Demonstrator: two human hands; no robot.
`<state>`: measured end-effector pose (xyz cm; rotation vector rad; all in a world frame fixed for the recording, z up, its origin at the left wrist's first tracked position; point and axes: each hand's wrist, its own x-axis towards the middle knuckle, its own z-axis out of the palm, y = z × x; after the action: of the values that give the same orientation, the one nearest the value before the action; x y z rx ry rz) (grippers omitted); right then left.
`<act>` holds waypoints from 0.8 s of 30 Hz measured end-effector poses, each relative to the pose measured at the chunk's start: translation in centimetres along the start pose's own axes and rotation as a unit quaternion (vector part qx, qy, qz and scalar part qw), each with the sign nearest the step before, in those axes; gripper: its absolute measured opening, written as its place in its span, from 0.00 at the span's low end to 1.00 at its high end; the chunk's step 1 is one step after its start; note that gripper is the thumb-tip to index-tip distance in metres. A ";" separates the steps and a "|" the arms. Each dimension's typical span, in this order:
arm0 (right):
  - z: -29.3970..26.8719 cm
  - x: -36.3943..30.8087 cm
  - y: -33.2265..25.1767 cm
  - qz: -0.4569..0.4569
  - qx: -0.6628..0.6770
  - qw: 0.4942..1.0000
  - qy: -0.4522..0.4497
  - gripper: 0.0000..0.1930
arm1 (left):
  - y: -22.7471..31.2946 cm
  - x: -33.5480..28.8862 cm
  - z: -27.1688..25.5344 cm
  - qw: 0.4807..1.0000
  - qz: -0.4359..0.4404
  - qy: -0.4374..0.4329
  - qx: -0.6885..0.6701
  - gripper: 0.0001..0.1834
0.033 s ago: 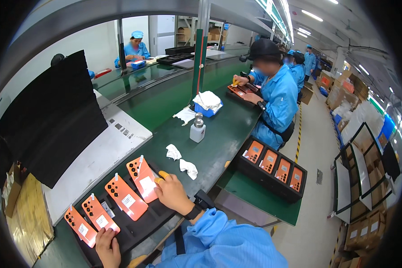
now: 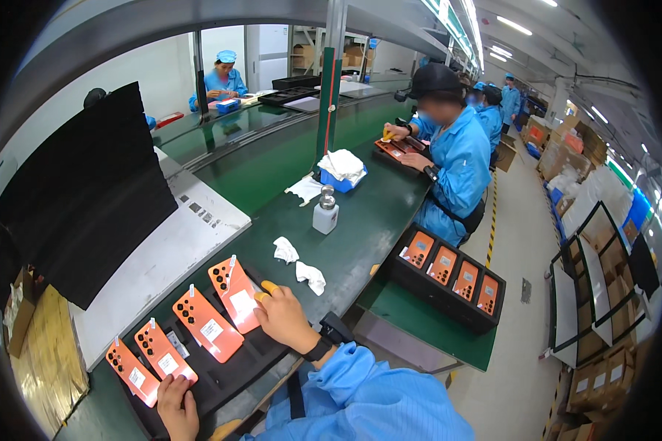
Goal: Cleaning and inspecting the back, camera lenses, and edges of several orange smartphones on an assembly line using a cloth and protective film.
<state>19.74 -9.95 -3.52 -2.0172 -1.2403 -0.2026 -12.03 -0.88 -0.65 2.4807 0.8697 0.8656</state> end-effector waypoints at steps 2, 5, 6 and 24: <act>0.0 0.0 0.0 0.003 0.000 1.000 -0.003 0.15 | 0.1 0.1 -0.1 1.000 0.003 0.001 0.000 0.14; -0.1 0.0 -0.1 0.004 -0.001 1.000 -0.004 0.15 | 0.2 0.1 -0.1 1.000 -0.003 -0.002 0.002 0.14; -0.2 0.0 -0.2 0.006 0.004 1.000 -0.004 0.15 | 0.2 0.2 -0.1 1.000 -0.002 -0.001 0.001 0.14; 0.1 0.1 0.0 0.000 0.005 1.000 0.003 0.14 | 0.3 0.3 -0.2 1.000 0.000 0.001 0.000 0.13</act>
<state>19.78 -9.85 -3.56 -2.0080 -1.2350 -0.2017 -11.80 -0.91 -0.21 2.4806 0.8713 0.8671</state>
